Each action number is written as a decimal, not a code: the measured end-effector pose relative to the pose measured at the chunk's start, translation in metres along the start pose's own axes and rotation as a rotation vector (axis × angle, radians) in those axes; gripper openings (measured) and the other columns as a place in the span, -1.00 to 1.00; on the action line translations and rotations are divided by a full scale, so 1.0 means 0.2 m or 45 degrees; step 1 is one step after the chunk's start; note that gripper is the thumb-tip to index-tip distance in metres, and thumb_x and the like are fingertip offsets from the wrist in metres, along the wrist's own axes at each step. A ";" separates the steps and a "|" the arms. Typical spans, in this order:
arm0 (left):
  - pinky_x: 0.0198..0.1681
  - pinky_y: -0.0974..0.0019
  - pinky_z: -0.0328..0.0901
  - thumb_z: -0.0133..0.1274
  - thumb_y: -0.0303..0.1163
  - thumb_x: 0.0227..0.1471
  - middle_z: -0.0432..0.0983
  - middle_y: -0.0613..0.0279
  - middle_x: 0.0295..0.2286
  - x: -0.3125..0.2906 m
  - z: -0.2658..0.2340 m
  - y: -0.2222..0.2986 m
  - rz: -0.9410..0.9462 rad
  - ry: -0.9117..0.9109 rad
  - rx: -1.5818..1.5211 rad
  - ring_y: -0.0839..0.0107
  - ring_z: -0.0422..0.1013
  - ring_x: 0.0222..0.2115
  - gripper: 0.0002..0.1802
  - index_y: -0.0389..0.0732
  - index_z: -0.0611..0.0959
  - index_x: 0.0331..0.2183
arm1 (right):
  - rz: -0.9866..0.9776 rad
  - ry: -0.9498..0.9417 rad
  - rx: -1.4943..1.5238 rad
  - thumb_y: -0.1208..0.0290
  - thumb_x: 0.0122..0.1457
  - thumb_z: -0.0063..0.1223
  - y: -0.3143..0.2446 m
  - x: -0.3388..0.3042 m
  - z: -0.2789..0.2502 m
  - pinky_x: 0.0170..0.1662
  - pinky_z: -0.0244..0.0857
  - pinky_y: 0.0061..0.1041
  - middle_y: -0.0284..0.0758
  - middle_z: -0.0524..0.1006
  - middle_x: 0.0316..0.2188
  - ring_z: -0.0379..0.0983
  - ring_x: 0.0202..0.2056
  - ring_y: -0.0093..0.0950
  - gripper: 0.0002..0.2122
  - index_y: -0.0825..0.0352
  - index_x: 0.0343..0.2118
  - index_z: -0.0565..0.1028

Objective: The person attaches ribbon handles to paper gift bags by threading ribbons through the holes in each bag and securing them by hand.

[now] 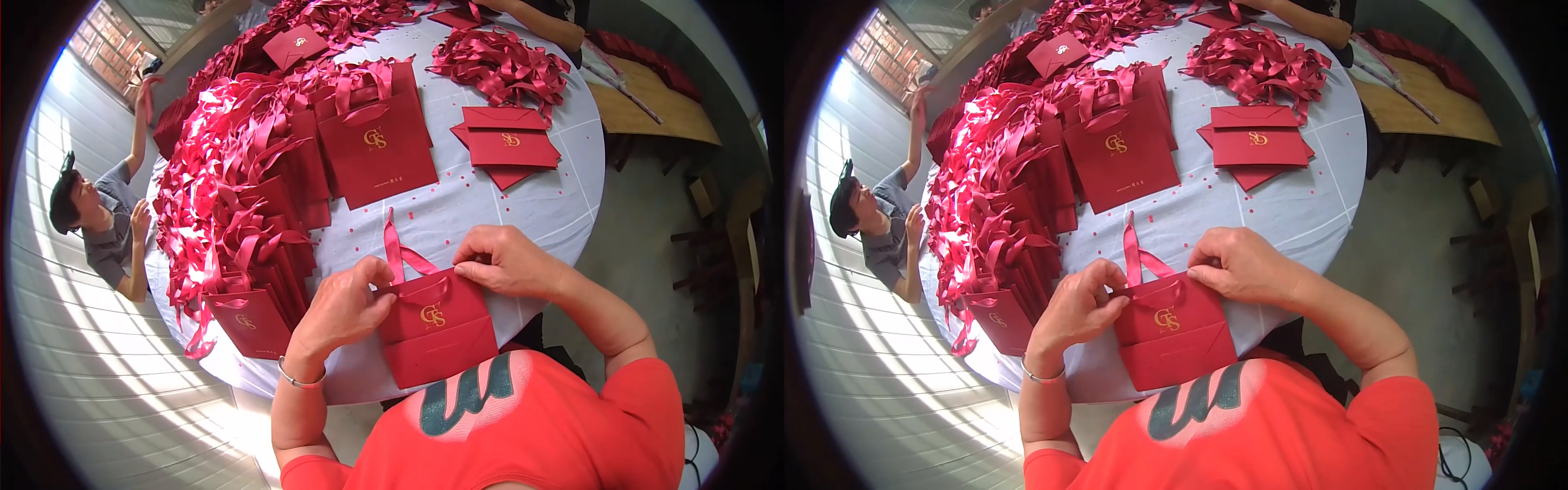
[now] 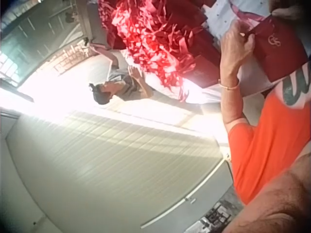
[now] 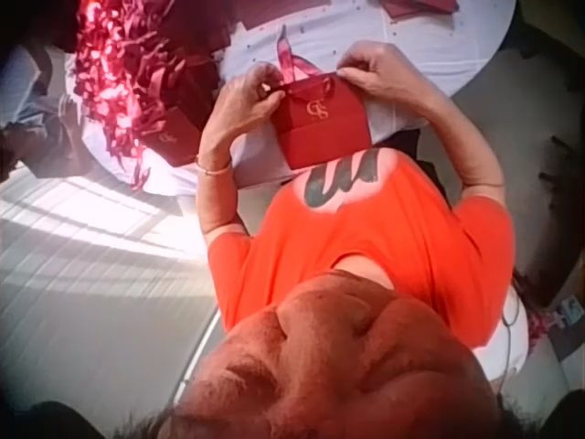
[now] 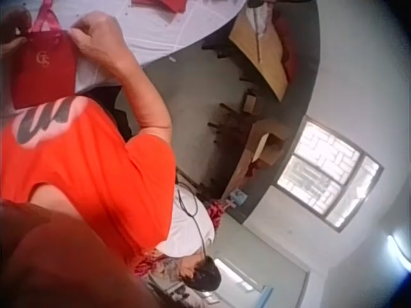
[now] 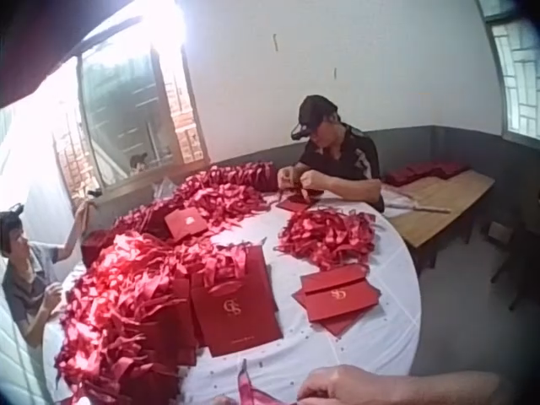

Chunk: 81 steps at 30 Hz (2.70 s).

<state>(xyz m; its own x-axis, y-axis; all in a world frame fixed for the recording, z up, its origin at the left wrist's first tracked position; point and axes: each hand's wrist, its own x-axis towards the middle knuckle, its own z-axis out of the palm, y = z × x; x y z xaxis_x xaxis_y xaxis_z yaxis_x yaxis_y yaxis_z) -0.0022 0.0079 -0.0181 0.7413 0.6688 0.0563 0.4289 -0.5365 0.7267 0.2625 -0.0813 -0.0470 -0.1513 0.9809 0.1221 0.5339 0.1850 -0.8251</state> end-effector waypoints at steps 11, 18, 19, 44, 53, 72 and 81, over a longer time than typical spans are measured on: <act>-0.36 0.09 0.37 0.04 -0.56 -0.15 0.54 0.07 -0.53 0.22 -0.15 0.27 0.112 -0.210 0.510 0.05 0.50 -0.43 -0.87 -0.22 0.65 -0.46 | 0.514 -0.205 0.635 0.50 0.14 0.21 -0.17 -0.10 -0.04 -0.39 0.40 -0.57 -0.36 0.55 -0.44 0.53 -0.48 -0.60 -0.90 0.41 -0.34 0.54; -0.21 0.09 0.40 0.00 -0.62 -0.14 0.57 0.06 -0.33 0.23 -0.04 0.22 0.141 -0.315 0.621 0.05 0.50 -0.26 -0.79 -0.25 0.64 -0.38 | -0.017 -0.270 0.134 0.52 0.09 0.17 -0.07 -0.15 -0.06 -0.33 0.41 -0.46 -0.21 0.57 -0.45 0.56 -0.40 -0.36 -0.91 0.39 -0.35 0.57; -0.17 0.10 0.40 0.01 -0.63 -0.12 0.57 0.04 -0.26 0.20 -0.02 0.21 0.154 -0.197 0.617 0.05 0.49 -0.20 -0.76 -0.26 0.62 -0.31 | -0.066 -0.105 0.018 0.54 0.08 0.17 -0.04 -0.14 -0.07 -0.33 0.41 -0.45 -0.22 0.56 -0.45 0.55 -0.41 -0.35 -0.90 0.38 -0.33 0.58; -0.07 0.12 0.39 0.20 -0.54 -0.08 0.59 -0.08 -0.20 0.30 0.22 0.13 -0.016 0.156 0.163 0.04 0.53 -0.15 -0.51 -0.33 0.49 -0.04 | -0.369 0.094 -0.354 0.53 -0.06 0.31 0.11 -0.03 -0.11 -0.30 0.42 -0.37 -0.30 0.52 -0.40 0.51 -0.36 -0.30 -0.84 0.29 -0.37 0.59; 0.19 -0.05 0.13 0.20 -0.41 -0.01 0.32 -0.29 0.07 -0.13 0.18 0.18 -0.043 0.236 0.460 -0.20 0.26 0.10 -0.43 -0.39 0.42 0.04 | -0.473 0.128 -0.553 0.52 -0.07 0.32 0.12 0.02 -0.10 -0.24 0.41 -0.38 -0.32 0.52 -0.37 0.50 -0.31 -0.33 -0.85 0.30 -0.40 0.59; 0.33 -0.20 -0.24 0.24 0.25 -0.15 0.00 -0.44 0.23 -0.24 0.38 0.05 -0.233 0.228 0.721 -0.25 -0.09 0.30 0.26 -0.54 0.12 0.23 | -0.526 0.208 -0.531 0.54 -0.10 0.32 0.14 0.06 -0.08 -0.16 0.37 -0.36 -0.35 0.58 -0.31 0.50 -0.24 -0.35 -0.85 0.31 -0.41 0.61; 0.35 -0.18 -0.27 0.26 0.25 -0.19 -0.02 -0.41 0.24 -0.23 0.37 0.05 -0.231 0.206 0.723 -0.20 -0.11 0.32 0.29 -0.53 0.11 0.23 | -0.703 0.057 -0.569 0.56 -0.09 0.28 0.17 0.12 -0.14 -0.28 0.40 -0.38 -0.33 0.55 -0.38 0.49 -0.32 -0.34 -0.85 0.32 -0.39 0.59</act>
<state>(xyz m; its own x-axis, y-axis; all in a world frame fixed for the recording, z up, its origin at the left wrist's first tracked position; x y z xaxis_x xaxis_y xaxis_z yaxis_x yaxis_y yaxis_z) 0.0057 -0.0653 -0.0640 0.5618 0.8210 0.1016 0.7818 -0.5671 0.2593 0.2998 -0.0503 -0.0564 -0.4691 0.7365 0.4874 0.6807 0.6531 -0.3318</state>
